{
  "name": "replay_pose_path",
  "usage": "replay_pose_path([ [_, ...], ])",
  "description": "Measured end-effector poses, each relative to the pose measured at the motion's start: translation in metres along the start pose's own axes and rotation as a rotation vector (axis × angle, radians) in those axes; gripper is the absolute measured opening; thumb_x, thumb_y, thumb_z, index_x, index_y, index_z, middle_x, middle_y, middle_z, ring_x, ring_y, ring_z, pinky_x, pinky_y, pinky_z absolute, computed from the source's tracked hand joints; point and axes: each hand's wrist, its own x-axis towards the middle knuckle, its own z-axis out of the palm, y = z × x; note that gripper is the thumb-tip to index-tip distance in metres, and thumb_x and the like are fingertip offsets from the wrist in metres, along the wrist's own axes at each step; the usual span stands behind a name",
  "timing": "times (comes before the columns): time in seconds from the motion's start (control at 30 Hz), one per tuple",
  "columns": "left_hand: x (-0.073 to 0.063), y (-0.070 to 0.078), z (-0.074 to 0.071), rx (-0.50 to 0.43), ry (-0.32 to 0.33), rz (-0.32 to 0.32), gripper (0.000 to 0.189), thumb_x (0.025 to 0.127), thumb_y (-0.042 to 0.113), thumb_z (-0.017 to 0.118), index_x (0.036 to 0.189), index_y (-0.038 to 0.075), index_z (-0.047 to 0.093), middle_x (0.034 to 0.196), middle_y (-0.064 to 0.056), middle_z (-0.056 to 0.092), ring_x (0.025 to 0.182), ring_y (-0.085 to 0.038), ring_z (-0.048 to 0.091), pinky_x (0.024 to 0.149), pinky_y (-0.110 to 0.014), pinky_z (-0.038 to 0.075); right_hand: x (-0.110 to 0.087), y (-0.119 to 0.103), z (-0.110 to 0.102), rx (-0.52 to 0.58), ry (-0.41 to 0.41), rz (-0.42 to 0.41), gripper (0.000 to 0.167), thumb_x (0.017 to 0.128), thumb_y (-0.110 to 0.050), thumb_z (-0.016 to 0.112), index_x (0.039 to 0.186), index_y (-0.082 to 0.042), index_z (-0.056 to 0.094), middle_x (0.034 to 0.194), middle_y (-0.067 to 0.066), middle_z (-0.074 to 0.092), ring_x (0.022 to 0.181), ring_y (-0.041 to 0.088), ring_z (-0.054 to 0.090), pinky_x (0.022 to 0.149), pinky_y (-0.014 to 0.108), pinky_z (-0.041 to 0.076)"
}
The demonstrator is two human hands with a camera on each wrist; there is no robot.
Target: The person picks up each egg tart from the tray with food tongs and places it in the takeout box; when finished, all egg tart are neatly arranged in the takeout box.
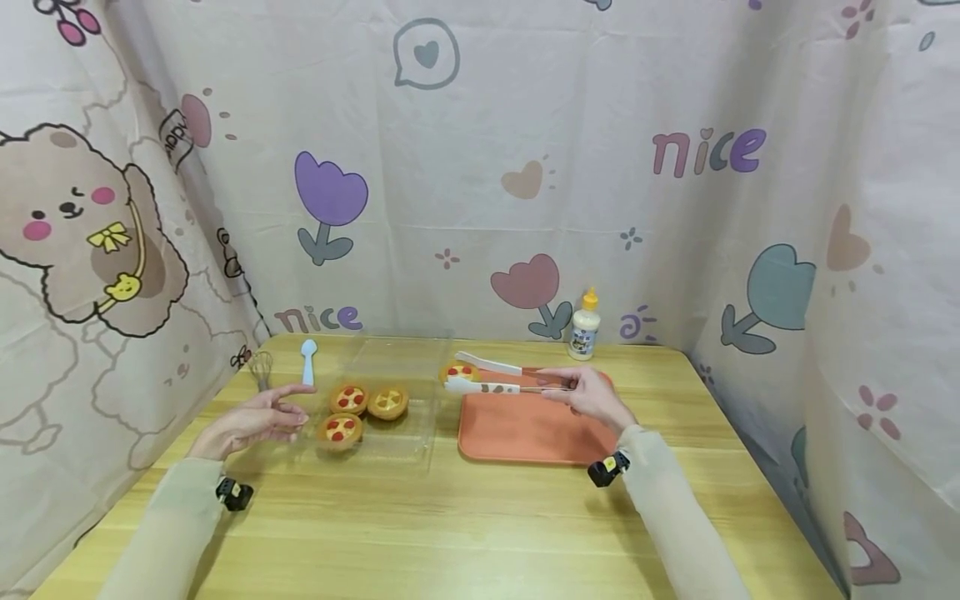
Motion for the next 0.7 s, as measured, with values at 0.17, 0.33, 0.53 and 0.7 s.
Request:
replay_pose_path([
  [0.17, 0.0, -0.001, 0.0, 0.005, 0.002, 0.002, 0.079, 0.093, 0.003, 0.062, 0.154, 0.001, 0.011, 0.105, -0.015, 0.06, 0.082, -0.02, 0.065, 0.082, -0.038, 0.061, 0.001, -0.007, 0.008, 0.003, 0.003, 0.029, 0.046, 0.083, -0.042, 0.076, 0.127, -0.03, 0.067, 0.062, -0.004, 0.049, 0.043, 0.01, 0.036, 0.04, 0.022, 0.036],
  [0.33, 0.001, -0.001, 0.0, -0.008, 0.005, 0.001, 0.08, 0.093, 0.002, 0.062, 0.154, 0.0, 0.011, 0.104, -0.015, 0.06, 0.082, -0.02, 0.065, 0.082, -0.038, 0.061, 0.003, -0.014, 0.016, 0.039, -0.04, 0.007, 0.048, 0.085, -0.039, 0.075, 0.13, -0.025, 0.065, 0.084, -0.005, 0.069, 0.042, 0.009, 0.035, 0.039, 0.022, 0.035],
  [0.53, 0.0, 0.0, 0.001, -0.018, 0.003, -0.001, 0.081, 0.092, 0.001, 0.062, 0.154, 0.0, 0.01, 0.103, -0.014, 0.061, 0.081, -0.021, 0.065, 0.081, -0.037, 0.061, 0.008, -0.023, 0.024, 0.056, -0.11, -0.018, 0.046, 0.087, -0.034, 0.074, 0.13, -0.021, 0.065, 0.069, 0.0, 0.06, 0.043, 0.01, 0.035, 0.039, 0.021, 0.034],
  [0.7, 0.0, 0.001, 0.001, -0.008, 0.003, 0.0, 0.081, 0.092, 0.001, 0.062, 0.154, 0.0, 0.01, 0.103, -0.014, 0.06, 0.082, -0.021, 0.065, 0.083, -0.039, 0.06, 0.014, -0.03, 0.03, 0.062, -0.139, -0.042, 0.045, 0.088, -0.034, 0.074, 0.13, -0.021, 0.065, 0.055, -0.002, 0.041, 0.044, 0.012, 0.034, 0.041, 0.022, 0.035],
])
